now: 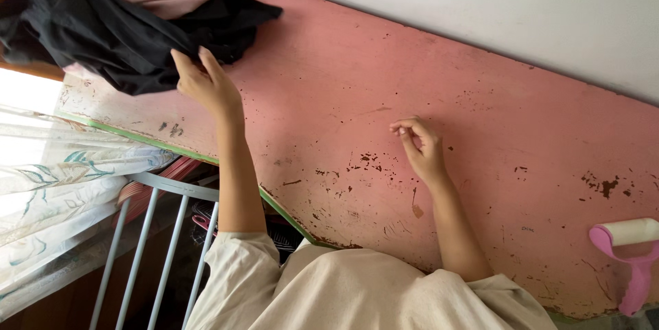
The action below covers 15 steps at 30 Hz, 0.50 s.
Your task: The person uses a lint roller on a checkered shirt laid on a pink table, then places the shirt on a pink hanger and hangs it on a drying rack. They repeat the process with a black shirt, rolling it, placing it on a hanger, and hanging it on the rack.
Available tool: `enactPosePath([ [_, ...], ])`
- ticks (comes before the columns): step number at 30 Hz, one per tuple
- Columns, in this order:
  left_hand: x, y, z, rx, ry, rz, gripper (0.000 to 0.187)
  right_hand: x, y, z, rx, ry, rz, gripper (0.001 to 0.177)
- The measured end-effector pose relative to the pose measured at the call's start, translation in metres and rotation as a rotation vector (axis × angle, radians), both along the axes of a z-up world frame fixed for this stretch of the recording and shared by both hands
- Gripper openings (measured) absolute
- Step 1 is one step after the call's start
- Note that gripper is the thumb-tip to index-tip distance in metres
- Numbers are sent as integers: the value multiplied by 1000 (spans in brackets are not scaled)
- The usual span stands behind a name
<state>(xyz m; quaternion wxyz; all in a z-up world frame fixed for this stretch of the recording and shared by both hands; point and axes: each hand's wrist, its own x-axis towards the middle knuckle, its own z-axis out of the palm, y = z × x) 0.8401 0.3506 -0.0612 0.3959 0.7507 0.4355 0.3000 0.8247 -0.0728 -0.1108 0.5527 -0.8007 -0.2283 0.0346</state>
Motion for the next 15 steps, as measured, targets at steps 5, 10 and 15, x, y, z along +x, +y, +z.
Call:
enactPosePath([
  [5,-23,-67,16,504,-246,-442,26,15,47,8,20,-154,82,38],
  [10,-46,-154,44,156,-75,-1010,26,12,84,77,36,-310,100,75],
  [15,-70,-196,87,13,-177,-1295,25,9,62,80,63,-203,-46,37],
])
